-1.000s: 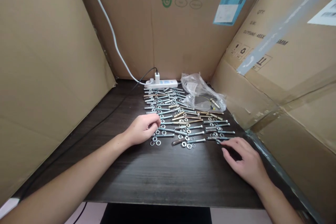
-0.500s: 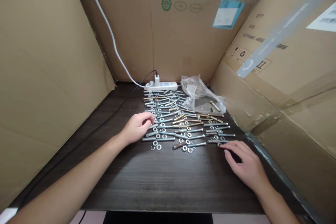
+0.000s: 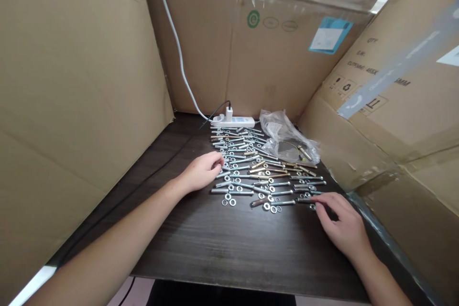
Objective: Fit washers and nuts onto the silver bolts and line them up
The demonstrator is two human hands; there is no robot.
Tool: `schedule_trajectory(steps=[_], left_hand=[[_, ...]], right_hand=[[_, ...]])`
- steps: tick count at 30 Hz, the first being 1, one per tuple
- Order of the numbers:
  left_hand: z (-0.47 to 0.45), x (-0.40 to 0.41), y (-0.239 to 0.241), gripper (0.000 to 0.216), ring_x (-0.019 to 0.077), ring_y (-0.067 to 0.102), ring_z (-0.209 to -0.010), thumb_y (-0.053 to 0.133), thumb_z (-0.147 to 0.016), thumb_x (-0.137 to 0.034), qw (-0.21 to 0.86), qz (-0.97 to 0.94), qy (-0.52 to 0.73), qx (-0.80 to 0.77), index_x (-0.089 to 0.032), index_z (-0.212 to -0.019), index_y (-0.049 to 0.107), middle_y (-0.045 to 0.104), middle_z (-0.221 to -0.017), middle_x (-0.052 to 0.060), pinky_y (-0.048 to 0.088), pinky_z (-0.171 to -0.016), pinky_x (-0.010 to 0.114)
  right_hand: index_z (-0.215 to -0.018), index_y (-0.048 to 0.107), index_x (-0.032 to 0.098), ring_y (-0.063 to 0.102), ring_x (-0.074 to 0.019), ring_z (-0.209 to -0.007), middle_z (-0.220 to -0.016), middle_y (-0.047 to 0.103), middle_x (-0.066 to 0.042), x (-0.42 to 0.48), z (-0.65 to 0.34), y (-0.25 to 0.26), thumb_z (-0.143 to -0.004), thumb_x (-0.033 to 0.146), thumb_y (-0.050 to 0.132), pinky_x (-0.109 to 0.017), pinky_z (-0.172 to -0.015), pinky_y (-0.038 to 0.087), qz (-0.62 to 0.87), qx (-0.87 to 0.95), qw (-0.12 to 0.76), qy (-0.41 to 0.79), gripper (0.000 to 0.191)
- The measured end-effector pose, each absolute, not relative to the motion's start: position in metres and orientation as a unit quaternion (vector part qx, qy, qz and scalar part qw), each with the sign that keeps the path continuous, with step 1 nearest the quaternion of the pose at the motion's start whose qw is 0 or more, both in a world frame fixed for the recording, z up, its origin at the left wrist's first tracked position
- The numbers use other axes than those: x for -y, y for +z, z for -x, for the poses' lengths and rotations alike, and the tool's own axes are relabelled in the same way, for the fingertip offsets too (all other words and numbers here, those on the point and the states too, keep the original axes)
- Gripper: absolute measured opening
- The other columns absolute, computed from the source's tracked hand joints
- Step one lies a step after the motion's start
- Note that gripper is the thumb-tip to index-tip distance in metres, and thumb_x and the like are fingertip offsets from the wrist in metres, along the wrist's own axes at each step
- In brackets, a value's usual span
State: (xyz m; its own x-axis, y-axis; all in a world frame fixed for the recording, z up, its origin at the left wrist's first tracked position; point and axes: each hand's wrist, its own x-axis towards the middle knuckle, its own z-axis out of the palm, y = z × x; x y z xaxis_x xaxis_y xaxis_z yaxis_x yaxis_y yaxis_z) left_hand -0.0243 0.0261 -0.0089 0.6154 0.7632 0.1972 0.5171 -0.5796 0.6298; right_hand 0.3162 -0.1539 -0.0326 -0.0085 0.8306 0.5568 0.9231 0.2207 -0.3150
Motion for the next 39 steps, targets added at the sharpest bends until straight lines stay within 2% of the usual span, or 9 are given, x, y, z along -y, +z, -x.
schedule_trajectory(steps=[4, 6, 9, 11, 16, 19, 29, 34, 39], left_hand=[[0.023, -0.016, -0.003, 0.015, 0.0135, 0.052, -0.074, 0.041, -0.082, -0.015, 0.259, -0.881, 0.215, -0.332, -0.018, -0.084, 0.056, 0.056, -0.082, 0.0, 0.041, -0.068, 0.024], [0.022, -0.009, 0.003, 0.016, 0.0126, 0.051, -0.071, 0.044, -0.082, -0.015, 0.246, -0.894, 0.203, -0.314, -0.019, -0.091, 0.056, 0.055, -0.082, -0.001, 0.041, -0.065, 0.023], [0.021, 0.002, 0.012, 0.023, 0.0124, 0.054, -0.079, 0.046, -0.083, -0.013, 0.221, -0.902, 0.219, -0.299, -0.02, -0.104, 0.051, 0.057, -0.099, 0.001, 0.042, -0.072, 0.024], [0.02, 0.008, 0.017, 0.024, 0.0125, 0.054, -0.08, 0.046, -0.084, -0.014, 0.204, -0.906, 0.22, -0.299, -0.02, -0.107, 0.05, 0.057, -0.101, 0.001, 0.042, -0.071, 0.023], [0.022, 0.009, 0.02, 0.008, 0.0132, 0.054, -0.074, 0.046, -0.084, -0.017, 0.186, -0.931, 0.139, -0.281, -0.019, -0.085, 0.054, 0.059, -0.085, -0.001, 0.04, -0.065, 0.023], [0.028, 0.008, 0.021, 0.008, 0.0132, 0.053, -0.066, 0.049, -0.083, -0.02, 0.191, -0.929, 0.063, -0.312, -0.019, -0.076, 0.052, 0.059, -0.074, -0.002, 0.036, -0.058, 0.023], [0.031, 0.012, 0.024, 0.001, 0.0164, 0.058, -0.066, 0.053, -0.077, -0.021, 0.162, -0.923, -0.021, -0.35, -0.022, -0.077, 0.053, 0.064, -0.078, -0.002, 0.031, -0.054, 0.025], [0.029, 0.013, 0.023, 0.004, 0.0162, 0.056, -0.064, 0.05, -0.077, -0.018, 0.143, -0.927, -0.013, -0.346, -0.021, -0.075, 0.052, 0.062, -0.076, -0.001, 0.031, -0.054, 0.026], [0.027, 0.012, 0.024, 0.003, 0.0141, 0.052, -0.065, 0.05, -0.076, -0.019, 0.128, -0.935, 0.05, -0.327, -0.02, -0.078, 0.05, 0.056, -0.08, -0.001, 0.033, -0.055, 0.025]], right_hand=[[-0.088, 0.062, 0.022, 0.059, -0.0213, -0.083, -0.086, 0.063, -0.006, 0.131, -0.287, -0.017, -0.086, 0.019, 0.051, -0.035, -0.076, 0.046, 0.588, 0.736, 0.328, -0.069, 0.011], [-0.087, 0.062, 0.021, 0.058, -0.0208, -0.083, -0.085, 0.063, -0.006, 0.115, -0.268, -0.007, -0.086, 0.018, 0.051, -0.036, -0.076, 0.044, 0.562, 0.758, 0.323, -0.076, 0.012], [-0.087, 0.063, 0.02, 0.056, -0.0195, -0.08, -0.082, 0.064, -0.005, 0.085, -0.238, 0.007, -0.086, 0.018, 0.05, -0.034, -0.073, 0.042, 0.523, 0.801, 0.284, -0.064, 0.013], [-0.085, 0.064, 0.02, 0.055, -0.0193, -0.079, -0.082, 0.065, -0.005, 0.065, -0.22, 0.012, -0.085, 0.018, 0.05, -0.034, -0.072, 0.04, 0.489, 0.831, 0.261, -0.057, 0.014], [-0.084, 0.064, 0.018, 0.051, -0.0189, -0.079, -0.08, 0.064, -0.005, 0.044, -0.199, 0.008, -0.085, 0.017, 0.051, -0.034, -0.073, 0.037, 0.446, 0.853, 0.272, -0.026, 0.013], [-0.081, 0.063, 0.017, 0.048, -0.0181, -0.074, -0.074, 0.06, -0.004, 0.051, -0.199, 0.001, -0.083, 0.019, 0.052, -0.033, -0.072, 0.037, 0.44, 0.863, 0.249, 0.003, 0.012], [-0.08, 0.063, 0.02, 0.049, -0.018, -0.078, -0.077, 0.061, -0.002, 0.06, -0.195, -0.002, -0.082, 0.025, 0.056, -0.033, -0.077, 0.035, 0.448, 0.881, 0.144, 0.053, 0.009], [-0.078, 0.062, 0.019, 0.05, -0.0178, -0.078, -0.077, 0.062, -0.002, 0.06, -0.194, -0.007, -0.08, 0.023, 0.057, -0.032, -0.077, 0.036, 0.456, 0.878, 0.136, 0.056, 0.007], [-0.073, 0.059, 0.019, 0.049, -0.0164, -0.073, -0.071, 0.059, -0.001, 0.059, -0.192, -0.009, -0.074, 0.02, 0.06, -0.03, -0.072, 0.038, 0.456, 0.874, 0.163, 0.035, 0.001]])
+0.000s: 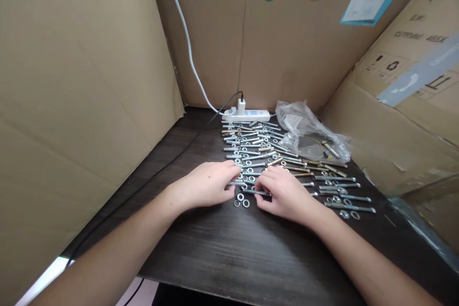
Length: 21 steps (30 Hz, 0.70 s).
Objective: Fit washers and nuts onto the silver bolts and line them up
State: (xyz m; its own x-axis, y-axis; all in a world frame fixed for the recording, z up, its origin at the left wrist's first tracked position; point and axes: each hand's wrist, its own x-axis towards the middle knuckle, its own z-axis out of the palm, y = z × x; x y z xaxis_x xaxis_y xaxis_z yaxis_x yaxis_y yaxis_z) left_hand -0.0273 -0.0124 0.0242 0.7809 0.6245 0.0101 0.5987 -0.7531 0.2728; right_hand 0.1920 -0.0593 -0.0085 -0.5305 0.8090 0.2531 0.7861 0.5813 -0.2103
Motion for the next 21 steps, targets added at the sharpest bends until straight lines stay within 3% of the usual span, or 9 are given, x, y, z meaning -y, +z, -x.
schedule_trajectory(steps=[9, 21], left_hand=[[0.0257, 0.0058, 0.026, 0.007, 0.0121, 0.049, -0.067, 0.047, -0.078, -0.016, 0.149, -0.929, 0.119, -0.316, -0.02, -0.083, 0.047, 0.055, -0.08, -0.003, 0.035, -0.059, 0.023], [0.0224, 0.0097, 0.0261, 0.009, 0.011, 0.052, -0.069, 0.048, -0.083, -0.023, 0.182, -0.908, 0.195, -0.322, -0.02, -0.092, 0.051, 0.058, -0.086, -0.002, 0.039, -0.063, 0.022]], right_hand=[[-0.077, 0.057, 0.019, 0.053, -0.0154, -0.069, -0.072, 0.059, -0.001, 0.0554, -0.1986, -0.0068, -0.075, 0.019, 0.059, -0.027, -0.066, 0.042, 0.468, 0.837, 0.283, 0.018, 0.003], [-0.076, 0.056, 0.019, 0.056, -0.0136, -0.065, -0.071, 0.059, 0.0, 0.0548, -0.1999, -0.0067, -0.075, 0.02, 0.058, -0.025, -0.063, 0.044, 0.488, 0.818, 0.303, 0.033, 0.002]])
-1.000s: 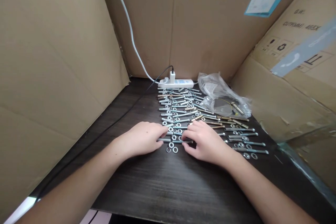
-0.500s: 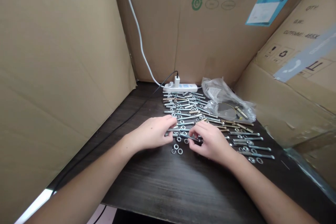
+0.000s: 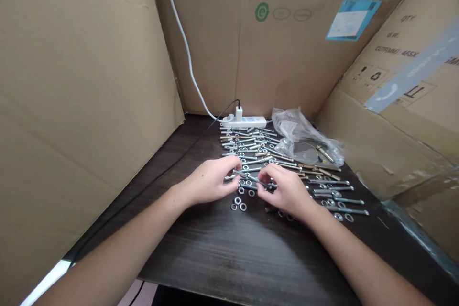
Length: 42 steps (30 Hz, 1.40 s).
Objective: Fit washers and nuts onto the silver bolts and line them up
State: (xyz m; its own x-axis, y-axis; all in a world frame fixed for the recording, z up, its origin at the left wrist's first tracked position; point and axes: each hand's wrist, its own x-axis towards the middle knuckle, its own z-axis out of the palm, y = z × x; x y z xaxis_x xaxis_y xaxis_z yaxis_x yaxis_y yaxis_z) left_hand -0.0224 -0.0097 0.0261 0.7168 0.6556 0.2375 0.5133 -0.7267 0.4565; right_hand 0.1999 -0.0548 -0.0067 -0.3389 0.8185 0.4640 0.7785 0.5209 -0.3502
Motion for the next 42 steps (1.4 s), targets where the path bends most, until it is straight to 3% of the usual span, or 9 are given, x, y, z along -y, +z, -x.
schedule_trajectory(steps=[7, 13, 21, 26, 34, 42], left_hand=[[0.021, 0.012, 0.026, 0.011, 0.0124, 0.054, -0.075, 0.047, -0.085, -0.023, 0.201, -0.908, 0.192, -0.314, -0.02, -0.094, 0.053, 0.059, -0.089, 0.0, 0.042, -0.062, 0.022], [0.02, 0.011, 0.025, 0.014, 0.0131, 0.057, -0.082, 0.047, -0.089, -0.025, 0.214, -0.908, 0.204, -0.298, -0.02, -0.099, 0.055, 0.061, -0.095, 0.001, 0.045, -0.071, 0.024], [0.016, 0.014, 0.019, 0.017, 0.0131, 0.058, -0.083, 0.047, -0.091, -0.026, 0.232, -0.914, 0.189, -0.275, -0.021, -0.105, 0.056, 0.062, -0.098, 0.001, 0.046, -0.072, 0.024], [0.014, 0.017, 0.019, 0.019, 0.013, 0.056, -0.082, 0.049, -0.089, -0.025, 0.207, -0.902, 0.234, -0.298, -0.021, -0.107, 0.052, 0.059, -0.097, 0.001, 0.045, -0.07, 0.025], [0.011, 0.018, 0.015, 0.013, 0.0117, 0.051, -0.074, 0.049, -0.088, -0.03, 0.182, -0.884, 0.275, -0.332, -0.02, -0.096, 0.047, 0.052, -0.09, 0.0, 0.043, -0.065, 0.025], [0.011, 0.019, 0.012, 0.032, 0.0127, 0.053, -0.075, 0.053, -0.084, -0.027, 0.197, -0.892, 0.247, -0.324, -0.021, -0.113, 0.041, 0.053, -0.096, 0.001, 0.045, -0.067, 0.027]], right_hand=[[-0.078, 0.057, 0.021, 0.058, -0.0107, -0.057, -0.07, 0.064, 0.003, 0.057, -0.198, -0.008, -0.075, 0.023, 0.058, -0.023, -0.058, 0.043, 0.508, 0.808, 0.291, 0.06, 0.004], [-0.082, 0.057, 0.021, 0.055, -0.009, -0.051, -0.071, 0.065, 0.003, 0.059, -0.196, -0.008, -0.077, 0.023, 0.058, -0.022, -0.055, 0.043, 0.511, 0.801, 0.297, 0.095, 0.006], [-0.103, 0.055, 0.021, 0.059, -0.0116, -0.063, -0.084, 0.066, 0.0, 0.062, -0.191, -0.013, -0.08, 0.015, 0.053, -0.024, -0.061, 0.046, 0.477, 0.807, 0.315, 0.145, 0.024], [-0.101, 0.055, 0.02, 0.06, -0.0141, -0.071, -0.086, 0.065, -0.003, 0.065, -0.187, -0.012, -0.083, 0.015, 0.05, -0.026, -0.066, 0.048, 0.46, 0.805, 0.342, 0.155, 0.02], [-0.102, 0.055, 0.019, 0.059, -0.0126, -0.065, -0.079, 0.064, -0.002, 0.066, -0.179, -0.016, -0.084, 0.017, 0.051, -0.025, -0.061, 0.05, 0.458, 0.757, 0.394, 0.248, 0.019], [-0.099, 0.057, 0.018, 0.062, -0.0134, -0.065, -0.081, 0.065, -0.002, 0.064, -0.177, -0.021, -0.081, 0.023, 0.058, -0.029, -0.064, 0.053, 0.461, 0.684, 0.436, 0.359, 0.019]])
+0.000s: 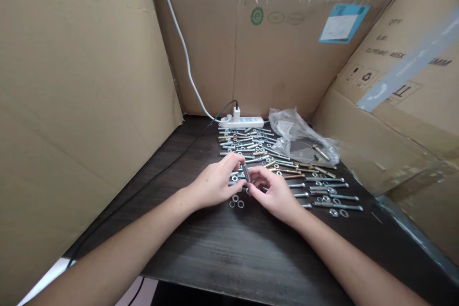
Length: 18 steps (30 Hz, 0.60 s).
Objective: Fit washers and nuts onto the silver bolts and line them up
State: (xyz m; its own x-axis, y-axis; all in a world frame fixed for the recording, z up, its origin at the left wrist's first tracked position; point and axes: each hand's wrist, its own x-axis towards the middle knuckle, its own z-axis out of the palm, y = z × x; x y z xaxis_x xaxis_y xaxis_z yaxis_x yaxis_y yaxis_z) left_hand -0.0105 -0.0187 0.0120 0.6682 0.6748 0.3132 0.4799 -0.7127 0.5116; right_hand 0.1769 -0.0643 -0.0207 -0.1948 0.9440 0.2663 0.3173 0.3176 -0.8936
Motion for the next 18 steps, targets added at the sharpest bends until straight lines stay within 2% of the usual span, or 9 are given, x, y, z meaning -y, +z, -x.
schedule_trajectory(steps=[3, 7, 13, 18], left_hand=[[0.0092, 0.02, 0.0091, 0.045, 0.0142, 0.056, -0.079, 0.055, -0.081, -0.026, 0.198, -0.902, 0.236, -0.302, -0.023, -0.121, 0.034, 0.051, -0.103, 0.003, 0.047, -0.069, 0.028], [0.0077, 0.0207, 0.0067, 0.053, 0.0147, 0.057, -0.074, 0.059, -0.078, -0.03, 0.175, -0.914, 0.219, -0.294, -0.023, -0.122, 0.029, 0.048, -0.109, 0.005, 0.048, -0.066, 0.03], [0.0075, 0.02, 0.0059, 0.056, 0.0159, 0.057, -0.074, 0.06, -0.077, -0.031, 0.138, -0.922, 0.205, -0.298, -0.023, -0.121, 0.026, 0.046, -0.112, 0.006, 0.049, -0.066, 0.032], [0.007, 0.0198, 0.0043, 0.061, 0.0188, 0.059, -0.083, 0.062, -0.076, -0.031, 0.14, -0.92, 0.212, -0.297, -0.023, -0.124, 0.025, 0.046, -0.113, 0.007, 0.051, -0.072, 0.035]], right_hand=[[-0.098, 0.056, 0.018, 0.064, -0.0138, -0.066, -0.082, 0.065, -0.002, 0.0643, -0.1747, -0.0202, -0.081, 0.028, 0.061, -0.029, -0.065, 0.055, 0.448, 0.637, 0.455, 0.432, 0.021], [-0.096, 0.057, 0.018, 0.064, -0.0134, -0.066, -0.081, 0.065, -0.002, 0.063, -0.1733, -0.0217, -0.078, 0.033, 0.066, -0.029, -0.064, 0.055, 0.443, 0.593, 0.457, 0.494, 0.025], [-0.09, 0.061, 0.017, 0.061, -0.0118, -0.065, -0.079, 0.064, -0.001, 0.0627, -0.1727, -0.0192, -0.079, 0.036, 0.065, -0.026, -0.06, 0.052, 0.442, 0.575, 0.449, 0.521, 0.023], [-0.09, 0.063, 0.016, 0.057, -0.0103, -0.06, -0.078, 0.063, -0.002, 0.0664, -0.1704, -0.0131, -0.079, 0.039, 0.064, -0.026, -0.057, 0.049, 0.447, 0.569, 0.451, 0.523, 0.025]])
